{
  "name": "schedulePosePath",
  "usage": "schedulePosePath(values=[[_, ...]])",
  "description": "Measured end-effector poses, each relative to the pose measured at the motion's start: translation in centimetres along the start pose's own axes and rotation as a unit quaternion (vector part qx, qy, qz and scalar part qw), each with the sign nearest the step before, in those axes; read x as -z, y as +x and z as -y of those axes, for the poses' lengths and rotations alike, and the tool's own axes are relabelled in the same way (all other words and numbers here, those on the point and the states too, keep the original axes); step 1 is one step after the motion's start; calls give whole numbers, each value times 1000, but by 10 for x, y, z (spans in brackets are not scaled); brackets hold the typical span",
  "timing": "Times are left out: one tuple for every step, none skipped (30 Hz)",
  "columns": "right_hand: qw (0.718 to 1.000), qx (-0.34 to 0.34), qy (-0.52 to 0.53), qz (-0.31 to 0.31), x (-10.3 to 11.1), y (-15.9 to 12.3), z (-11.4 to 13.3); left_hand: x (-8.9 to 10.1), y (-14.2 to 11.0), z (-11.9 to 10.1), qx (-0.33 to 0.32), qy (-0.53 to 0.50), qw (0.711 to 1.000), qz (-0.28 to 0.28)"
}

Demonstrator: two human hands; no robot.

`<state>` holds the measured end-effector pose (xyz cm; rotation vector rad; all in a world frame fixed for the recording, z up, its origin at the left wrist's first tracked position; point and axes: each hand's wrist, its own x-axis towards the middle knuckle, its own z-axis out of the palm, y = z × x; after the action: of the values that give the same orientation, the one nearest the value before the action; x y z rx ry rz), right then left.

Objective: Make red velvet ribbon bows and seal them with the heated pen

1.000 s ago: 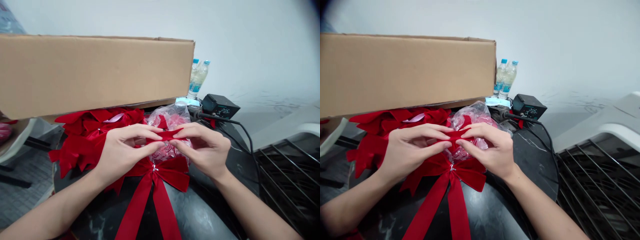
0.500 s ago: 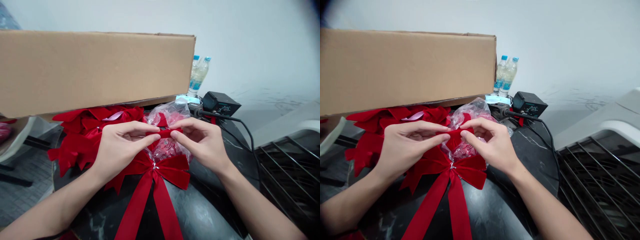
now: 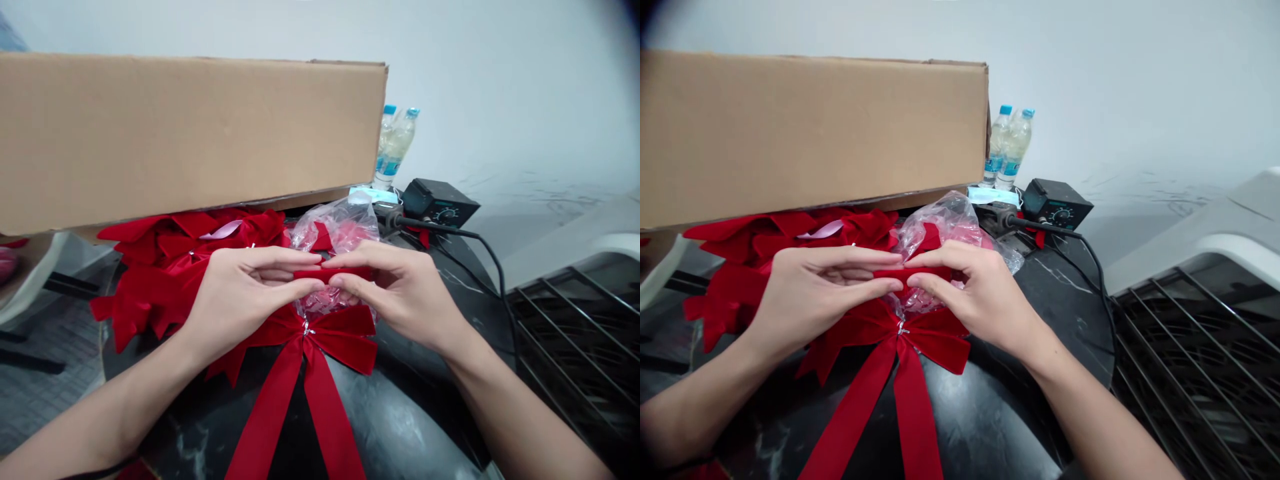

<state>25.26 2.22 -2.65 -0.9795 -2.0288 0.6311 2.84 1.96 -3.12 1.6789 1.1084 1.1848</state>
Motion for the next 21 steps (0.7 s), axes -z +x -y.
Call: schedulePosePath(values=[[1000, 6, -4, 1, 0, 0, 0, 0, 0, 0, -5, 9, 1000, -5], [1000, 10, -10, 2, 0, 0, 0, 0, 0, 0, -11, 18, 1000, -11], [1000, 14, -20, 6, 0, 0, 0, 0, 0, 0, -17, 29, 999, -15], [999, 18, -32, 11, 0, 0, 0, 0, 0, 1, -22, 40, 999, -17], [998, 21, -49, 19, 0, 0, 1, -1, -1, 1, -28, 52, 998, -18], [997, 26, -68, 27, 0, 0, 3, -1, -1, 0, -38, 66, 997, -18], [995, 34, -90, 34, -1, -1, 4, 0, -2, 0, -50, 80, 995, -16], [992, 44, -116, 39, 0, -1, 7, 0, -2, -1, -66, 92, 993, -13], [987, 55, -142, 40, 1, -3, 10, 0, -3, -2, -80, 102, 992, -7], [983, 66, -170, 37, 3, -5, 14, 1, -4, -3, -88, 112, 990, 3], [977, 76, -196, 27, 6, -9, 17, 2, -6, -5, -86, 127, 988, 24], [973, 80, -217, 15, 10, -14, 21, 3, -7, -6, -74, 149, 984, 63], [969, 76, -234, 0, 16, -21, 24, 4, -9, -6, -55, 179, 975, 117], [967, 67, -245, -16, 22, -29, 26, 4, -12, -5, -35, 215, 960, 177], [966, 52, -251, -34, 28, -38, 28, 4, -15, -4, -20, 255, 938, 234], [966, 33, -252, -52, 34, -49, 30, 3, -18, -1, -15, 294, 915, 277], [966, 14, -249, -69, 39, -59, 30, 1, -22, 1, -17, 329, 895, 302], [966, -3, -244, -85, 43, -70, 30, 0, -26, 4, -25, 356, 881, 310], [966, -16, -236, -99, 47, -80, 29, -2, -31, 7, -38, 370, 875, 309], [967, -25, -227, -111, 49, -89, 28, -4, -36, 8, -52, 366, 876, 310], [968, -33, -218, -121, 50, -97, 26, -5, -41, 8, -57, 346, 882, 314]])
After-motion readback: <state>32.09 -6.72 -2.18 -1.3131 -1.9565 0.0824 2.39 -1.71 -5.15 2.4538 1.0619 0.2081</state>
